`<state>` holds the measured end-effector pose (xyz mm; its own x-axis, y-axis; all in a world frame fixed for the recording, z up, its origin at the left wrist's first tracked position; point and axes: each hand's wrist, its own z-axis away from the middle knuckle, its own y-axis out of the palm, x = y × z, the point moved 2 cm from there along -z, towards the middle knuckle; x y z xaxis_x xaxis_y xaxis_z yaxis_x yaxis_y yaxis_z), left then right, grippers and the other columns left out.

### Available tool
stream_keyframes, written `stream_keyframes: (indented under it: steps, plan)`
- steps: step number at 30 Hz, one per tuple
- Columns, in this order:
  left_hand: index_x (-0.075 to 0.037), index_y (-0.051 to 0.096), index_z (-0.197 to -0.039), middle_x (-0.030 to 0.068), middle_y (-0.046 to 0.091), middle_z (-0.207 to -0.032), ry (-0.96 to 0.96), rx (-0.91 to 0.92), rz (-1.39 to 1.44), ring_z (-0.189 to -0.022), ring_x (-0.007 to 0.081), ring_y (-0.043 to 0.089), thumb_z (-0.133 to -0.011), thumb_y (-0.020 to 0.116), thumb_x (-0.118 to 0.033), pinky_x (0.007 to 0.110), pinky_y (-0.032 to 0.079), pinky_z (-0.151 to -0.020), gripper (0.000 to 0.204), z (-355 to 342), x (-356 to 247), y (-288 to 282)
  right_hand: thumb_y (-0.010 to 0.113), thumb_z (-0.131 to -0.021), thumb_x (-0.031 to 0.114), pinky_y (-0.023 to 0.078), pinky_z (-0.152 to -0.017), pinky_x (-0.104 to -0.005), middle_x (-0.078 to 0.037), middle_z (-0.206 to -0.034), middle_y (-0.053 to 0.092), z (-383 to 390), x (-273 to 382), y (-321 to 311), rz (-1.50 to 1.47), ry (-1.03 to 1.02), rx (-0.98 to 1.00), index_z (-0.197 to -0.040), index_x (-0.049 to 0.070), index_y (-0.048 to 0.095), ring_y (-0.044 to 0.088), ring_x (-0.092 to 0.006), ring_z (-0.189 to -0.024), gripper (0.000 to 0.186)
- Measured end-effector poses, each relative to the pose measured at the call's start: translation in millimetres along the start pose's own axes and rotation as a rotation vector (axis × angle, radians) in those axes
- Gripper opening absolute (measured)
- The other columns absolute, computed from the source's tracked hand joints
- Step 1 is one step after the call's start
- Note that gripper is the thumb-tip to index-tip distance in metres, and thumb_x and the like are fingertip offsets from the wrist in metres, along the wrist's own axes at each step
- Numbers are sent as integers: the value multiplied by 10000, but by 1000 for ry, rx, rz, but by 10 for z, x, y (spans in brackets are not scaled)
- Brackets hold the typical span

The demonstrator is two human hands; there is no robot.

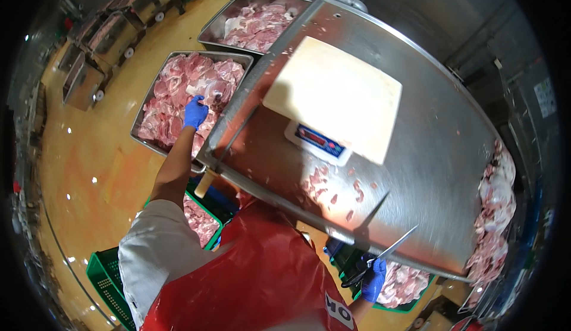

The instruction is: The person cuts large pieces of raw meat into smaller portions using a knife on a cutting board. They place the cut pieces into metal trays and green crates on the table.

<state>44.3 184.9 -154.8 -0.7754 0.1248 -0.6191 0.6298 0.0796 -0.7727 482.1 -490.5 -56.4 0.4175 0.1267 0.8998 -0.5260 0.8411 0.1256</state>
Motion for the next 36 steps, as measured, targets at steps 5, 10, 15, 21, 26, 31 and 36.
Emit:
stream_keyframes:
  steps: [5,10,15,21,26,31,36]
  plan:
    - [-145,395,-1401,308,596,-1116,-120,181,-82,-1052,445,582,-718,715,-258,480,489,-885,763,-702,492,785,437,-1022,226,563,-790,-367,-123,-1007,625,-184,137,721,232,43,-152,-1140,21,504,634,-237,-903,246]
    - [-199,304,-1470,318,460,-1310,-165,45,-247,-1171,498,486,-715,745,-342,529,446,-949,886,-1233,901,1358,466,-1010,230,547,-770,-353,-108,-993,631,-216,65,753,321,118,-129,-1197,20,491,627,-223,-899,282]
    - [-206,336,-1456,288,451,-1340,-327,186,-411,-1162,448,517,-762,658,-530,513,458,-933,831,-1585,728,1458,498,-993,286,531,-758,-422,-127,-1000,650,-73,124,870,139,228,-362,-1244,62,490,624,-250,-898,336]
    - [-119,523,-1284,226,657,-1038,-246,98,-233,-995,392,623,-741,698,-431,468,495,-845,650,-1735,1016,1251,525,-979,318,527,-797,-490,-172,-1078,638,-270,375,1383,170,254,-386,-1267,84,475,607,-308,-981,374]
    - [-97,540,-1206,223,676,-911,-279,26,-219,-863,427,640,-745,698,-342,508,501,-745,545,-1598,1191,1193,530,-977,311,539,-804,-442,-165,-1105,632,-501,332,1405,300,248,-286,-1247,45,499,621,-285,-969,381]
    - [-65,615,-1015,194,674,-839,-145,-115,140,-782,343,682,-751,688,-161,382,517,-688,291,-1448,611,474,502,-986,346,522,-771,-366,-104,-967,625,-469,346,1602,258,251,-285,-1136,27,521,609,-226,-846,353]
    - [-17,607,-1073,137,676,-901,164,-152,121,-836,230,667,-717,676,-15,338,519,-760,362,-1412,36,-396,469,-1003,313,522,-824,-365,-95,-964,605,-512,355,1921,269,281,-184,-1134,16,541,626,-220,-888,332]
